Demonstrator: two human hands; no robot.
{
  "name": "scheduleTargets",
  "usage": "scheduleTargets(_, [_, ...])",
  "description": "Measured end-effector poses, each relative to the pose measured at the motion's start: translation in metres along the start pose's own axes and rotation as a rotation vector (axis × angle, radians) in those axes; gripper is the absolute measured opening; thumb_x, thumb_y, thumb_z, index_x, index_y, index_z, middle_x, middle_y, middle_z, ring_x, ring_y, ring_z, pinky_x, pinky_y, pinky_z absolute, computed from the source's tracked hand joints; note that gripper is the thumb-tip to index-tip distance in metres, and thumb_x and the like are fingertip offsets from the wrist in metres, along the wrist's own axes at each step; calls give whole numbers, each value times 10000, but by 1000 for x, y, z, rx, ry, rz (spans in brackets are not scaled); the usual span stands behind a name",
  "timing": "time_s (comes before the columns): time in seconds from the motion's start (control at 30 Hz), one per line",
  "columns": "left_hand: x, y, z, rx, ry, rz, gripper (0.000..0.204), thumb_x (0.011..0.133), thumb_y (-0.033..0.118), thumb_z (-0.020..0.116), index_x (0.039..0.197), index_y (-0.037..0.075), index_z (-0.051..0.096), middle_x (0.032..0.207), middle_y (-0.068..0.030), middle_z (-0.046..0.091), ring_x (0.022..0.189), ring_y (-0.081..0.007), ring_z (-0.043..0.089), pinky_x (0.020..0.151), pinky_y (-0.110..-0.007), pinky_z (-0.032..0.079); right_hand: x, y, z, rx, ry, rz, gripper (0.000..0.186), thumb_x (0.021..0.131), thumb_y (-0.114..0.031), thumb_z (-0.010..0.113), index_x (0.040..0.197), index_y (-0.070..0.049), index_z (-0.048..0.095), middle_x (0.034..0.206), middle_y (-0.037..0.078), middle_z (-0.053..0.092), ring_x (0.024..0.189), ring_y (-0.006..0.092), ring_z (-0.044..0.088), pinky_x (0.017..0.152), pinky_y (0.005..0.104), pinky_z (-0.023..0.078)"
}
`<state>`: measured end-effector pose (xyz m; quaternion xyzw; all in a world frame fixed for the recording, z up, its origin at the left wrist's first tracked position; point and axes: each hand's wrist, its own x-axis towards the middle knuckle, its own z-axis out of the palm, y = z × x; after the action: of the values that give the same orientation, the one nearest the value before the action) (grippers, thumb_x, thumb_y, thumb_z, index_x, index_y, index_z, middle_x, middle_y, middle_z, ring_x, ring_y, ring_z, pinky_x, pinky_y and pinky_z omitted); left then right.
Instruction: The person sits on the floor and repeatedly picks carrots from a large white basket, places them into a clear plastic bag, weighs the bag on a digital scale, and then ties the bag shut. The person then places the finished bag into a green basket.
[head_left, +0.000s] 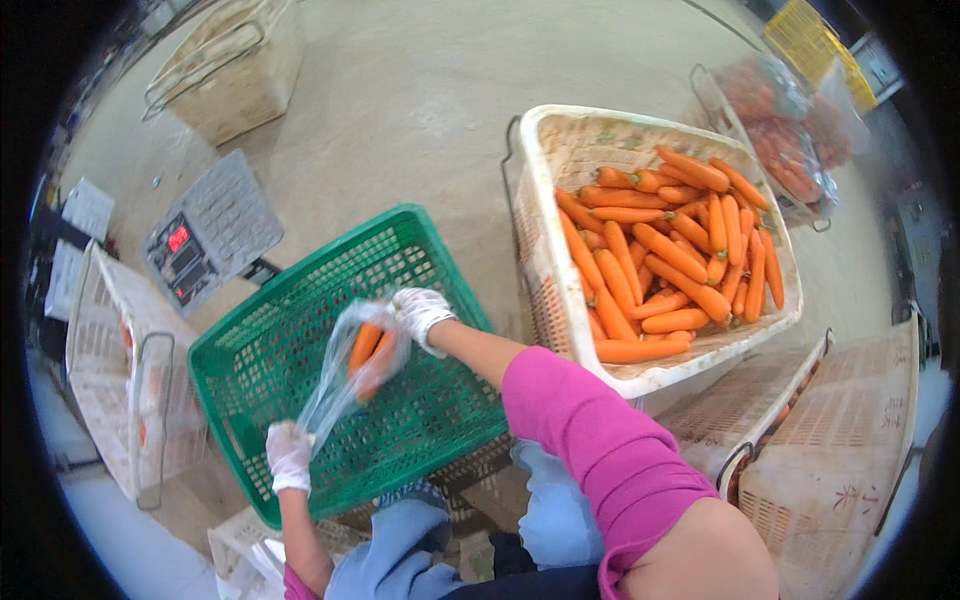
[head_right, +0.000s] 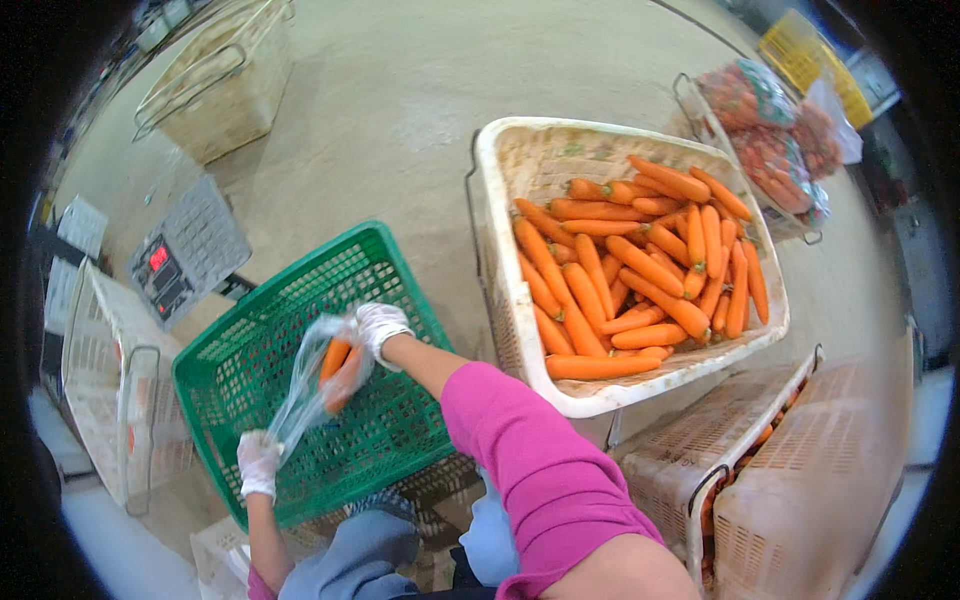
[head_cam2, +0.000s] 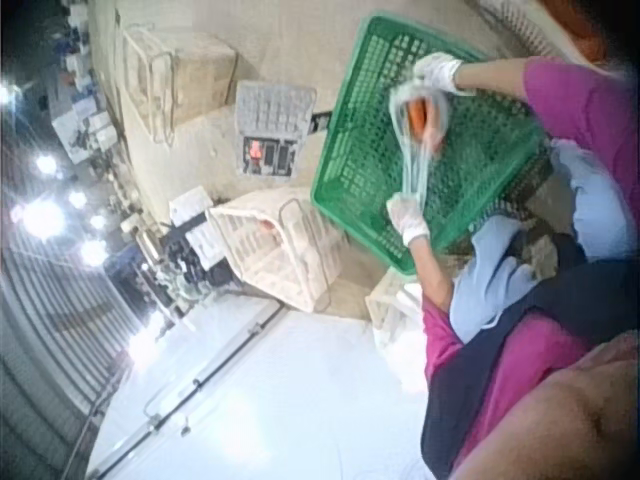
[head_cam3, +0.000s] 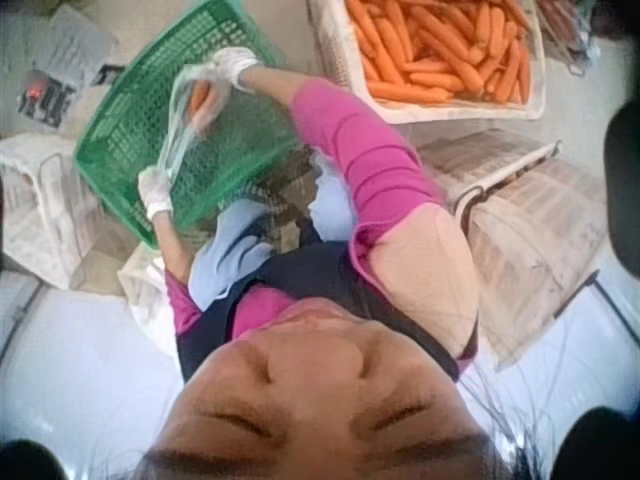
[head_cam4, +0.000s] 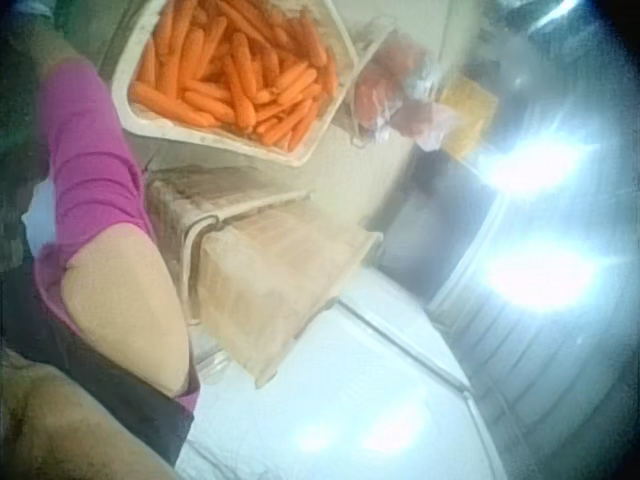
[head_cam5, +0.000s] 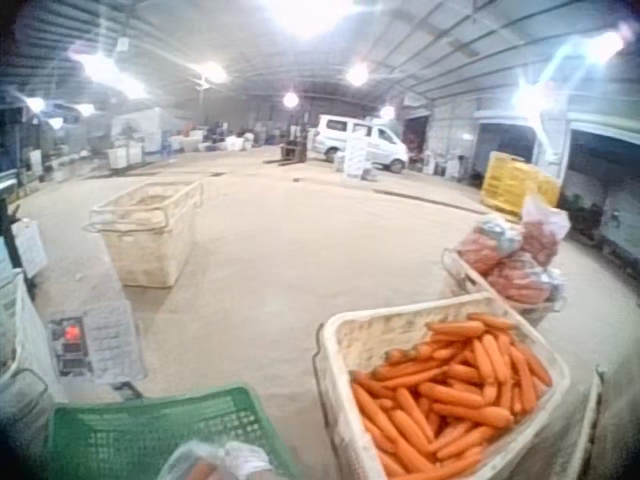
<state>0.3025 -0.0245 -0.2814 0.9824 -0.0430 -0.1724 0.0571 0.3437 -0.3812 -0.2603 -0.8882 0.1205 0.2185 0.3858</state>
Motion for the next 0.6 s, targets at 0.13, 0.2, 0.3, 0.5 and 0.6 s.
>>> scheduleTargets(0.13, [-8, 15, -38, -357, 134, -126, 127, 692, 151, 653, 667, 39, 599, 654, -81, 584, 598, -206, 534, 579, -348, 428, -42, 3, -32, -313, -50, -261, 300, 773, -381, 595, 922, -137, 685, 874, 137, 667, 832, 323, 637, 733, 412, 496])
scheduleTargets(0.2, [0, 10, -40, -1013, 41, -191, 105, 772, 148, 610, 757, 46, 587, 639, -29, 573, 594, -151, 520, 585, -280, 430, -80, -7, -65, -266, -64, -296, 269, 759, -329, 607, 913, -121, 680, 863, 119, 668, 830, 301, 637, 730, 396, 496])
scheduleTargets(0.3, [-3, 36, -50, -1644, -106, -284, 185, 861, 180, 575, 971, 32, 564, 697, -18, 587, 705, -178, 572, 712, -294, 495, -128, 18, -132, 289, 181, -401, 246, 757, -278, 613, 921, -105, 675, 906, 123, 660, 841, 285, 630, 754, 370, 491])
scheduleTargets(0.5, [-4, 53, -29, -1816, -513, -166, 395, 888, 189, 568, 1212, -24, 489, 787, -34, 578, 801, -165, 578, 873, -313, 469, -95, 199, -185, -160, 656, 81, 643, 721, -365, 651, 1232, -26, 460, 1166, 222, 524, 1108, 340, 511, 914, 399, 434])
scheduleTargets(0.6, [-17, 52, -33, -1830, -323, -165, 379, 891, 185, 566, 1195, -30, 493, 775, -29, 574, 815, -147, 573, 889, -309, 464, -65, 226, -131, -553, 323, 158, 844, 673, -339, 701, 1369, -84, 298, 1408, 265, 253, 1226, 399, 391, 1015, 435, 358])
